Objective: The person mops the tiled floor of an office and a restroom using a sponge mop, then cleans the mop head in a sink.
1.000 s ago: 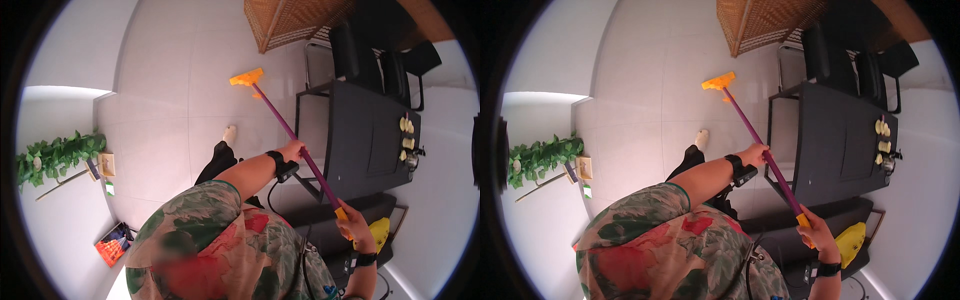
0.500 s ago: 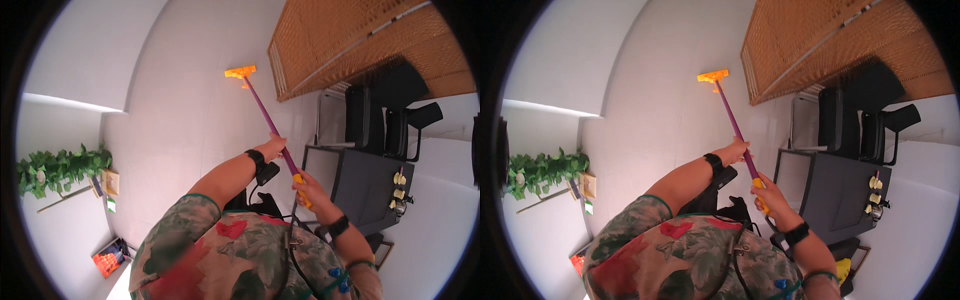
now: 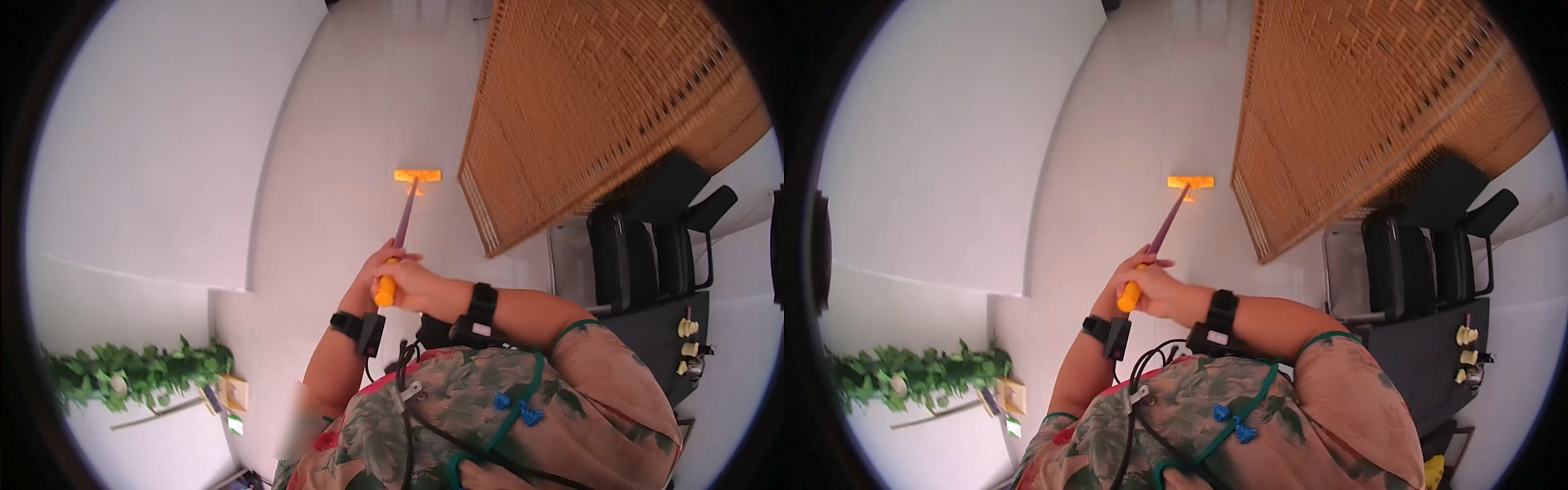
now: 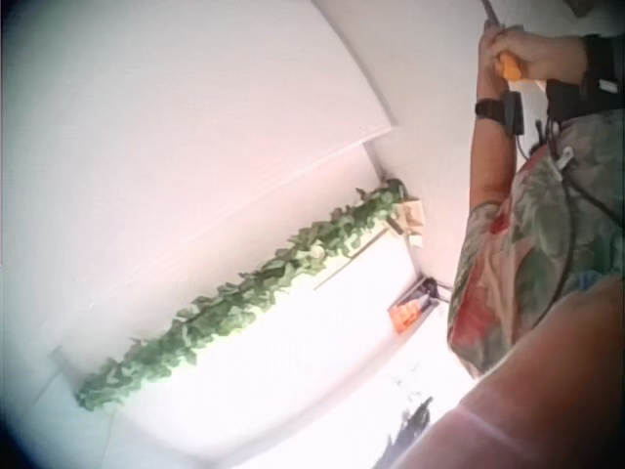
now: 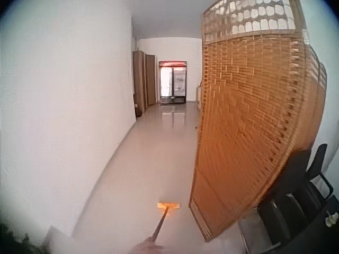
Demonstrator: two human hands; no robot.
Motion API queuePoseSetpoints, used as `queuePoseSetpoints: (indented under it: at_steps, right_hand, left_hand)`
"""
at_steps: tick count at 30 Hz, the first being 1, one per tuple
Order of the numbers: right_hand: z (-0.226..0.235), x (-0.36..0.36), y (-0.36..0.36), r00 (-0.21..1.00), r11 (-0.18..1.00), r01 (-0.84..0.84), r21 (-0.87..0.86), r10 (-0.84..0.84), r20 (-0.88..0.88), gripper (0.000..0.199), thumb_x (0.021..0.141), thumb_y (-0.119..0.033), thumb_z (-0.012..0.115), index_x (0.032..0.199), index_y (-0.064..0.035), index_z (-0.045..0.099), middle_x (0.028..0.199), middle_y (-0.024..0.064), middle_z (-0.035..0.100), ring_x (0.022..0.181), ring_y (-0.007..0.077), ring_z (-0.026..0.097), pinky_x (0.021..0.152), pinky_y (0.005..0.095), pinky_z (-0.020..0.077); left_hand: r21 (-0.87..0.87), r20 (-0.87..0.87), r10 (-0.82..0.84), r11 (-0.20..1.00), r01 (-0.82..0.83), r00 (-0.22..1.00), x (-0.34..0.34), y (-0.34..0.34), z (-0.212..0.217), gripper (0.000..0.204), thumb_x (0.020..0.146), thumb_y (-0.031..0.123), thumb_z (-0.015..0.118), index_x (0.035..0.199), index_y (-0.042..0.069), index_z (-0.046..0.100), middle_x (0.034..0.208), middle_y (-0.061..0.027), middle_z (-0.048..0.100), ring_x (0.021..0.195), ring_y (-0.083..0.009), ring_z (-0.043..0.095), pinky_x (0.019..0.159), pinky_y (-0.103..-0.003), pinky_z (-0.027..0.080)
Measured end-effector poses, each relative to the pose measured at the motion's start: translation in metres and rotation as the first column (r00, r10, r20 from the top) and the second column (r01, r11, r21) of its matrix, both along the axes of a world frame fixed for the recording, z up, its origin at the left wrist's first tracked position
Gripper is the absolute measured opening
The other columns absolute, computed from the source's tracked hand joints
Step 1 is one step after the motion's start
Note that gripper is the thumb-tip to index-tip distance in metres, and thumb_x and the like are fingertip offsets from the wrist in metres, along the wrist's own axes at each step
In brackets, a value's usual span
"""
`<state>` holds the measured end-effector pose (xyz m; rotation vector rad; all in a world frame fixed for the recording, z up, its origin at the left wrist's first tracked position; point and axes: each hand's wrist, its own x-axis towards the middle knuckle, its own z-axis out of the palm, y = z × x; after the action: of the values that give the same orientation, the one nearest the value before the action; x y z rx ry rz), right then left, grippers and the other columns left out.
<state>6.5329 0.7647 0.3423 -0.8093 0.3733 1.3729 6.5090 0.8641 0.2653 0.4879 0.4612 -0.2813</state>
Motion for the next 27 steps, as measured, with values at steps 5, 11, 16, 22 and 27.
queuePoseSetpoints:
  at_steps: [5, 11, 16, 22, 27]
  right_hand:
    - [0.011, 0.080, 0.086, 0.998, 0.989, 0.003, -0.150, -0.012, -0.056, 0.009, 0.080, -0.008, 0.054, 0.085, -0.0052, 0.048, 0.074, 0.0061, 0.052, 0.069, 0.0168, 0.055, 0.063, 0.0282, 0.0475]
    - [-0.006, 0.189, 0.173, 0.994, 0.997, 0.015, -0.077, -0.023, -0.107, 0.021, 0.080, -0.005, 0.052, 0.097, -0.0026, 0.040, 0.087, 0.0088, 0.051, 0.076, 0.0197, 0.057, 0.066, 0.0284, 0.0502]
    - [-0.012, 0.272, 0.240, 0.991, 0.990, 0.081, -0.116, -0.092, -0.099, 0.017, 0.081, -0.005, 0.051, 0.095, -0.0021, 0.042, 0.086, 0.0092, 0.051, 0.075, 0.0192, 0.057, 0.066, 0.0288, 0.0505]
    - [-0.013, 0.380, 0.376, 0.979, 0.989, 0.133, -0.072, -0.142, -0.148, 0.006, 0.082, -0.006, 0.052, 0.084, -0.0023, 0.048, 0.072, 0.0095, 0.052, 0.068, 0.0216, 0.055, 0.067, 0.0338, 0.0475]
    - [0.033, 0.466, 0.472, 0.956, 0.964, 0.263, 0.035, -0.255, -0.145, 0.004, 0.082, -0.006, 0.051, 0.082, -0.0028, 0.049, 0.070, 0.0101, 0.056, 0.066, 0.0218, 0.057, 0.062, 0.0322, 0.0486]
  left_hand:
    - [0.144, -0.048, -0.083, 0.986, 0.089, 0.995, 0.085, 0.095, -0.011, 0.060, 0.079, 0.006, 0.050, 0.133, 0.006, 0.024, 0.087, -0.0154, 0.056, 0.075, -0.0244, 0.055, 0.071, -0.032, 0.047]
    - [0.142, -0.041, -0.071, 0.987, 0.076, 0.997, 0.193, 0.174, -0.012, 0.065, 0.077, 0.003, 0.051, 0.135, 0.003, 0.021, 0.086, -0.0145, 0.056, 0.077, -0.0246, 0.055, 0.074, -0.030, 0.046]
    - [0.247, 0.008, -0.196, 0.951, 0.188, 0.980, 0.284, 0.246, -0.032, 0.072, 0.076, 0.004, 0.050, 0.137, 0.002, 0.013, 0.085, -0.0139, 0.056, 0.076, -0.0227, 0.055, 0.072, -0.029, 0.046]
    - [0.316, -0.012, -0.390, 0.872, 0.374, 0.921, 0.406, 0.386, -0.039, 0.071, 0.075, 0.005, 0.052, 0.135, 0.000, 0.015, 0.082, -0.0126, 0.056, 0.073, -0.0209, 0.055, 0.068, -0.029, 0.047]
    - [0.321, -0.075, -0.407, 0.854, 0.409, 0.910, 0.501, 0.483, 0.019, 0.058, 0.079, 0.006, 0.049, 0.131, 0.003, 0.025, 0.074, -0.0089, 0.052, 0.066, -0.0186, 0.052, 0.061, -0.028, 0.044]
